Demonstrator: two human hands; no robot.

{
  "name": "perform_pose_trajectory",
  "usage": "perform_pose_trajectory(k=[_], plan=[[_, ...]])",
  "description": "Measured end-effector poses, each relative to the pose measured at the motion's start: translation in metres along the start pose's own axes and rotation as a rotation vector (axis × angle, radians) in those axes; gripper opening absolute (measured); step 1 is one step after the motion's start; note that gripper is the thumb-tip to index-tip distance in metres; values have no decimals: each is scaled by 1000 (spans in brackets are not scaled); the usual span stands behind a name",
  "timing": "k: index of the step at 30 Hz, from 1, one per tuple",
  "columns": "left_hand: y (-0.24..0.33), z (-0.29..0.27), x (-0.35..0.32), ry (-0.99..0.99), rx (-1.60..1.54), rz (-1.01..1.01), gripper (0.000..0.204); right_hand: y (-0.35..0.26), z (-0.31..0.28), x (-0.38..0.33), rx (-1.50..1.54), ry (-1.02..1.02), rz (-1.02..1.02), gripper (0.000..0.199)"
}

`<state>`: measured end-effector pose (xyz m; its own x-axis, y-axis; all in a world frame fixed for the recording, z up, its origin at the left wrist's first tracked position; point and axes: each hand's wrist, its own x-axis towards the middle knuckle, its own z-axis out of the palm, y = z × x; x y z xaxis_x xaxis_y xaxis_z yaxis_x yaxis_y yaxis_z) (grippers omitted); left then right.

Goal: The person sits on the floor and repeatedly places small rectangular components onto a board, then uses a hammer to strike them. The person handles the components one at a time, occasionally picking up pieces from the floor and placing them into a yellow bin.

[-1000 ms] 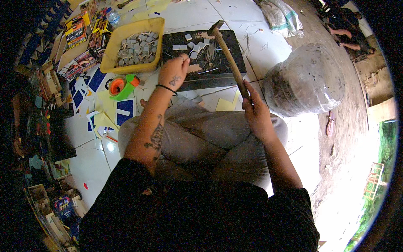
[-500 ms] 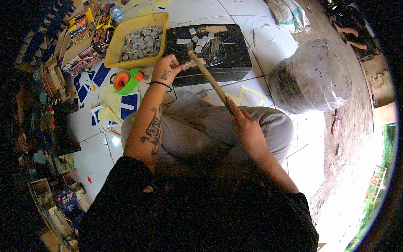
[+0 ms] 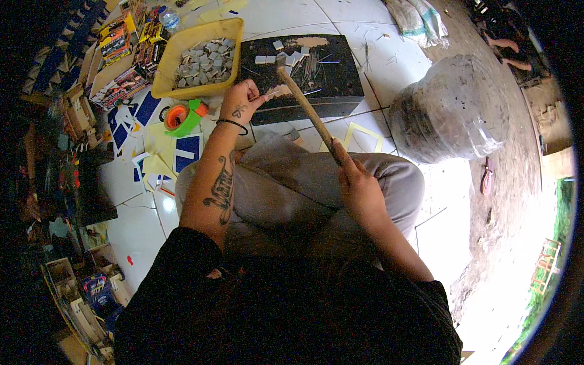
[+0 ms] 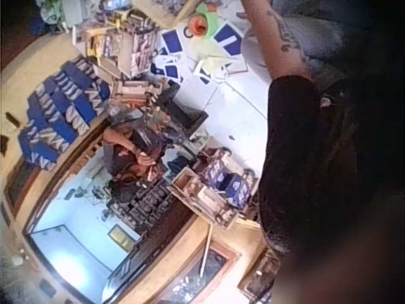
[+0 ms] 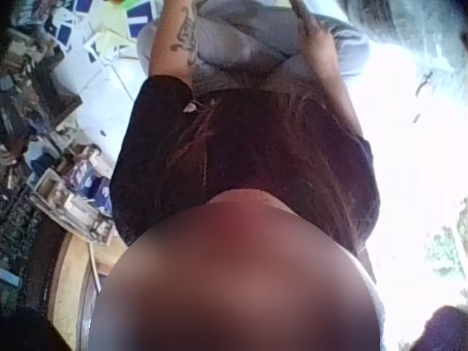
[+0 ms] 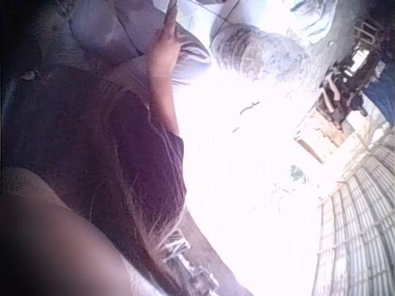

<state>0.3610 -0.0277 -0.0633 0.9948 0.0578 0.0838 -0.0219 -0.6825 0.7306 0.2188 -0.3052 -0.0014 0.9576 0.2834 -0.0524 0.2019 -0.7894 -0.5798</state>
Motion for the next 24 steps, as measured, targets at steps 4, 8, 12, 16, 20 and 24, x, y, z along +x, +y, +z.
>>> perform_pose_trajectory(k=[4,8,12,16,20,24], plan=[[-2,0,0,0,15,21,26,1,0,1,-6,-8,-75,60],[-6,1,2,4,7,18,26,0,0,-1,-6,-62,46,60],[-7,0,4,-3,9,24,27,2,-3,1,-13,-16,38,56],[-7,-5,3,9,16,0,28,19,-13,28,160,122,100,46],[-19,-14,12,107,-93,-92,27,52,-17,80,35,255,44,50],[-49,-29,36,365,-407,-300,35,67,-2,100,-25,253,53,59]])
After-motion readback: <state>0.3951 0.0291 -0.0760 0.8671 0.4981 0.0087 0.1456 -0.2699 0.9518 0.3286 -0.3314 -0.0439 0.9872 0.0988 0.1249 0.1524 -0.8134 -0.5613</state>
